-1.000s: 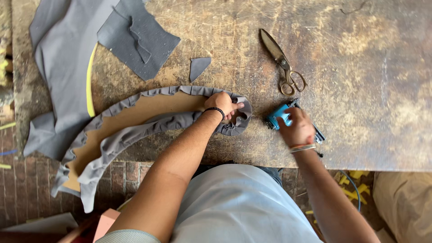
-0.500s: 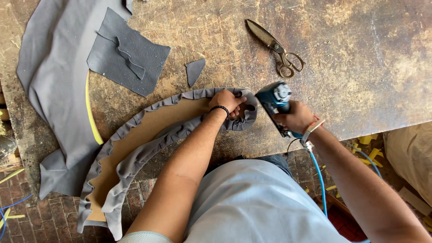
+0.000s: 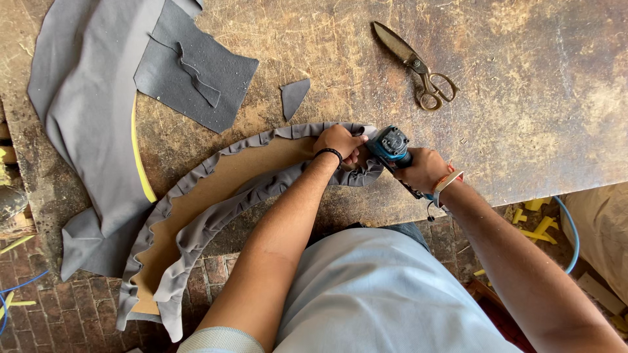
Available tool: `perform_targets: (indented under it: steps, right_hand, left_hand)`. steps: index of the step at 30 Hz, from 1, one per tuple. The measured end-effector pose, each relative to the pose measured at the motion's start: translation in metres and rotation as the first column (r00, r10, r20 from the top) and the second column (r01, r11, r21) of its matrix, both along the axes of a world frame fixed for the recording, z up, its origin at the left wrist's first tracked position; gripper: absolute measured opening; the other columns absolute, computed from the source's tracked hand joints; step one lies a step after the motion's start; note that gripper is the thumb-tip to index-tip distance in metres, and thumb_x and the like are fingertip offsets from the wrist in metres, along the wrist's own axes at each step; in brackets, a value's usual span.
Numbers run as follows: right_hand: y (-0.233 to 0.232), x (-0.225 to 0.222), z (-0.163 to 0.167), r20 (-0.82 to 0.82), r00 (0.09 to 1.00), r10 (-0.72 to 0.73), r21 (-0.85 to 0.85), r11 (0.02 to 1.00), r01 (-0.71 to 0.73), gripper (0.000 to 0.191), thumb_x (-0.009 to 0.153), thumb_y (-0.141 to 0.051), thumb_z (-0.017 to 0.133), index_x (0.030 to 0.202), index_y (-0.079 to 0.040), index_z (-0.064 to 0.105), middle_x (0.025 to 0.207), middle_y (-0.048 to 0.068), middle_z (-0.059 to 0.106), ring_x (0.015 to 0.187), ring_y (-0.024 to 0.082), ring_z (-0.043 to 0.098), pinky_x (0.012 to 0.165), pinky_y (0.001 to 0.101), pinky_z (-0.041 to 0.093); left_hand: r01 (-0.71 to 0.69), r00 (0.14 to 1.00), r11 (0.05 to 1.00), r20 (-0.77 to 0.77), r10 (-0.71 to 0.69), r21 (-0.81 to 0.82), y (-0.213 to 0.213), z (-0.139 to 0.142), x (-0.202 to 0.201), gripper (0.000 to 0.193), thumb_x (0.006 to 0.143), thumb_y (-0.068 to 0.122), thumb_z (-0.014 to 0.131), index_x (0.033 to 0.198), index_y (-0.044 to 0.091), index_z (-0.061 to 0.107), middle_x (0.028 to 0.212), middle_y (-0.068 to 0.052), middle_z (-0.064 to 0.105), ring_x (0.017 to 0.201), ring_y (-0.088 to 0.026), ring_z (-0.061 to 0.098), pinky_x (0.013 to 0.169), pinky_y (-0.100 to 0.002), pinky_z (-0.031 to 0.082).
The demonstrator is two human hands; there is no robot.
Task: The person staples gray fabric onto a curved cardboard frame using a pneumatic staple gun, then trims excess fabric with shears. The person repeats this process along the frame, folding and securing the fabric edges.
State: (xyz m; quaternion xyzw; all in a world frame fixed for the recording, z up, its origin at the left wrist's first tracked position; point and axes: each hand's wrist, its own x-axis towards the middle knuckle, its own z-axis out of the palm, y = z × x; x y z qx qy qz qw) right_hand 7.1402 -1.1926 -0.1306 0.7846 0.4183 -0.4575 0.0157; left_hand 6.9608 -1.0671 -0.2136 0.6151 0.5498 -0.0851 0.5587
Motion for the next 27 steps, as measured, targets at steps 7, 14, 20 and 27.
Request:
perform_targets:
  steps: [7, 14, 20, 27]
  right_hand:
    - [-0.031, 0.001, -0.004, -0.276, 0.885, -0.374, -0.047, 0.925, 0.376, 0.015, 0.086, -0.01, 0.077, 0.09, 0.002, 0.07, 0.074, 0.011, 0.074, 0.059, 0.017, 0.068, 0.057, 0.0316, 0.058]
    - [-0.037, -0.011, -0.014, -0.33, 0.767, -0.55, -0.082, 0.826, 0.557, 0.017, 0.083, -0.006, 0.075, 0.1, -0.002, 0.073, 0.068, 0.009, 0.067, 0.054, 0.019, 0.064, 0.051, 0.0347, 0.054]
    - [-0.035, -0.024, -0.005, -0.189, 0.804, -0.563, -0.091, 0.826, 0.557, 0.013, 0.084, -0.006, 0.075, 0.097, -0.002, 0.075, 0.066, 0.011, 0.067, 0.052, 0.019, 0.063, 0.05, 0.0351, 0.051]
    - [-0.024, -0.034, -0.005, -0.22, 0.742, -0.634, -0.148, 0.773, 0.617, 0.014, 0.085, -0.006, 0.077, 0.086, 0.006, 0.068, 0.067, 0.011, 0.067, 0.053, 0.02, 0.064, 0.051, 0.0371, 0.054]
  left_hand:
    - [0.053, 0.977, 0.572, 0.077, -0.2, 0.819, -0.025, -0.025, -0.015, 0.038, 0.083, 0.036, 0.079, 0.109, 0.011, 0.067, 0.095, -0.006, 0.07, 0.089, -0.021, 0.067, 0.077, -0.037, 0.054]
    - [-0.03, 0.926, 0.446, 0.194, -0.325, 0.894, -0.02, -0.065, 0.017, 0.016, 0.078, 0.019, 0.082, 0.091, 0.02, 0.074, 0.093, 0.0, 0.069, 0.092, -0.022, 0.061, 0.083, -0.043, 0.051]
    - [-0.034, 0.78, 0.44, 0.299, -0.549, 0.898, -0.024, -0.093, 0.002, 0.024, 0.076, -0.003, 0.076, 0.091, 0.016, 0.078, 0.085, -0.002, 0.063, 0.086, -0.022, 0.061, 0.076, -0.037, 0.054]
    - [0.093, 0.744, 0.325, 0.151, -0.651, 0.941, -0.028, -0.085, -0.01, 0.016, 0.095, 0.002, 0.07, 0.103, 0.012, 0.079, 0.086, -0.005, 0.061, 0.089, -0.023, 0.06, 0.084, -0.038, 0.057]
